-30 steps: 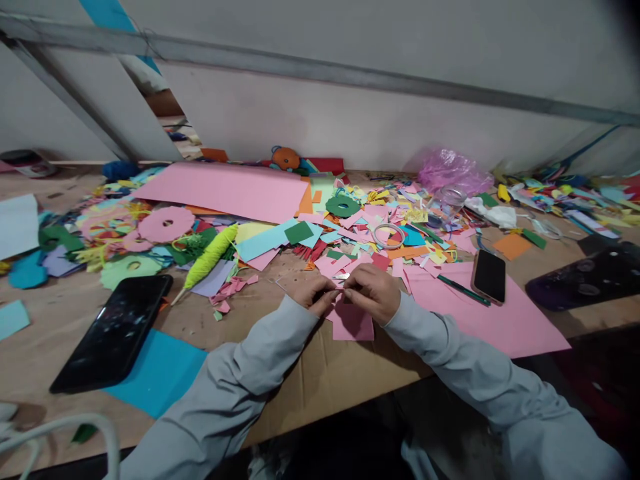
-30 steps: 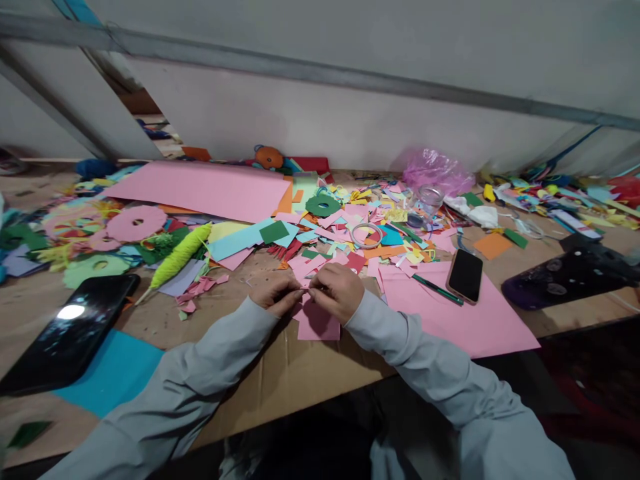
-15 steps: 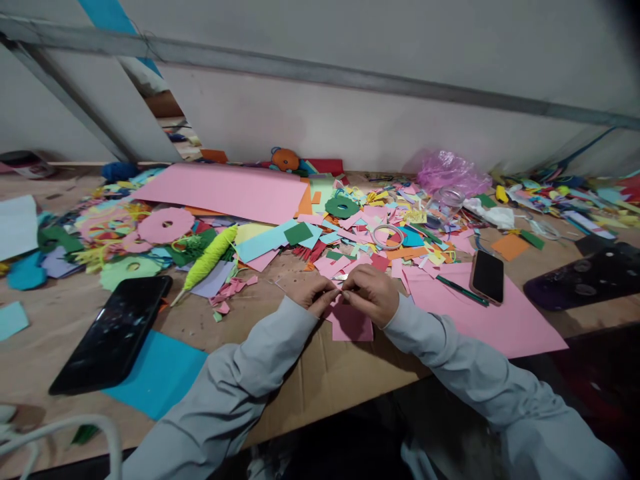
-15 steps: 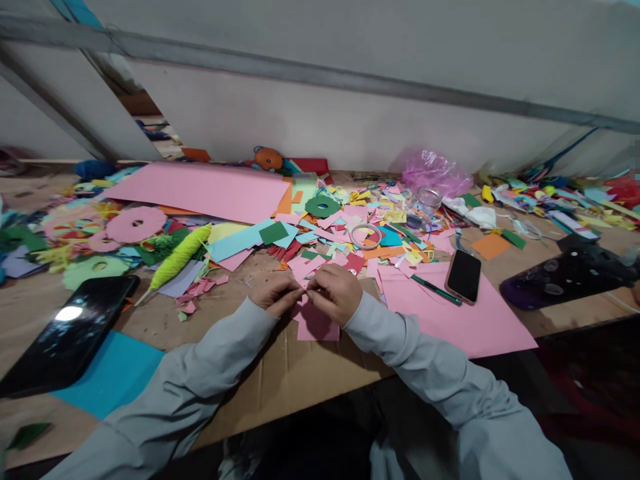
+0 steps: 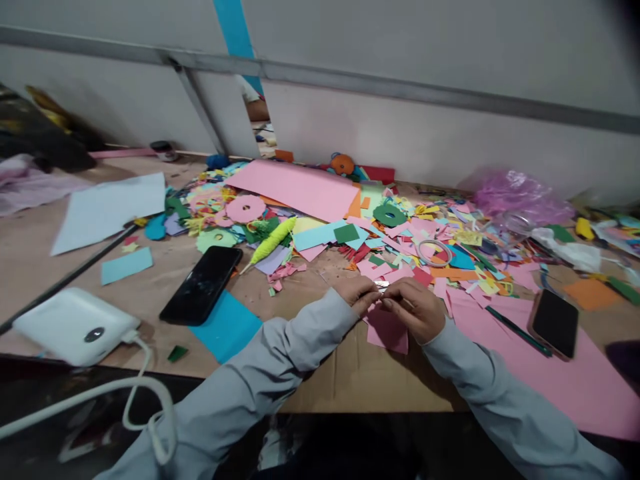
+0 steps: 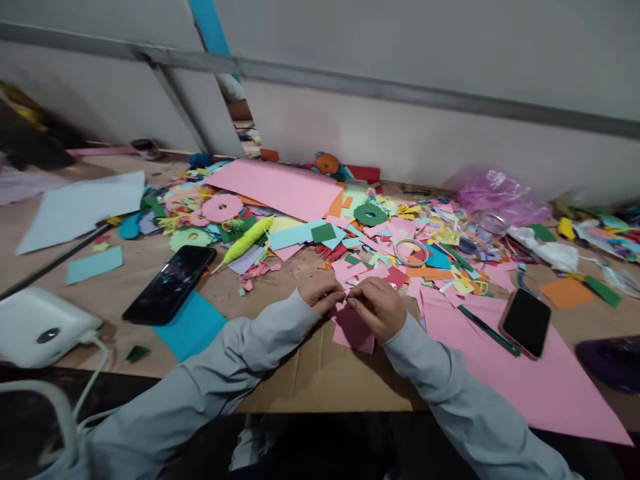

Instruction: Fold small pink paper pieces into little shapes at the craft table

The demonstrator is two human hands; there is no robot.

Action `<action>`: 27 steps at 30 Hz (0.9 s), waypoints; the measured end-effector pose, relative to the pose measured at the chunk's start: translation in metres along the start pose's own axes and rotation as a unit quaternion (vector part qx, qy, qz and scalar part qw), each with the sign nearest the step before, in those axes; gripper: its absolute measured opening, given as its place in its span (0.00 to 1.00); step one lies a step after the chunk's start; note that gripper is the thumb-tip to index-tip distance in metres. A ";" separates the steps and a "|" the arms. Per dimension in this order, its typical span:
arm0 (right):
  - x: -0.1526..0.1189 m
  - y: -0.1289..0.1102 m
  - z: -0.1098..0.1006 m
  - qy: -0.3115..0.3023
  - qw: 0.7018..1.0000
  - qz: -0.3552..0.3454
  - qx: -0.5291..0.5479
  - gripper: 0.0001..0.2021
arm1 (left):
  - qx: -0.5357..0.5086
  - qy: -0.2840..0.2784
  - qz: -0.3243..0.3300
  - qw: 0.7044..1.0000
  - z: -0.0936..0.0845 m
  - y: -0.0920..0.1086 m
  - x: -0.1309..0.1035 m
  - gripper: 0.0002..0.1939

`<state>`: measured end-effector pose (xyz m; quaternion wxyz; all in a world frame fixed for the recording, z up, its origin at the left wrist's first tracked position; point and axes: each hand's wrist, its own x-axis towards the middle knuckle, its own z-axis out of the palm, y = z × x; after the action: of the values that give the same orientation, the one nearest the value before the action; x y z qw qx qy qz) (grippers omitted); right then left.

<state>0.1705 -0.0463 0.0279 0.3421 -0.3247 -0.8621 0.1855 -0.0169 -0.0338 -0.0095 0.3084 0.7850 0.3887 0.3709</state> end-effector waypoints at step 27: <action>-0.002 0.027 -0.033 0.009 0.991 0.117 0.064 0.06 | 0.090 0.290 -0.141 0.942 -0.071 0.003 -0.018 0.10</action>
<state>0.2070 -0.0249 0.0355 0.3461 -0.4025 -0.8011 0.2763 -0.0818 -0.0363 0.0245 0.1598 0.6050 0.6000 0.4985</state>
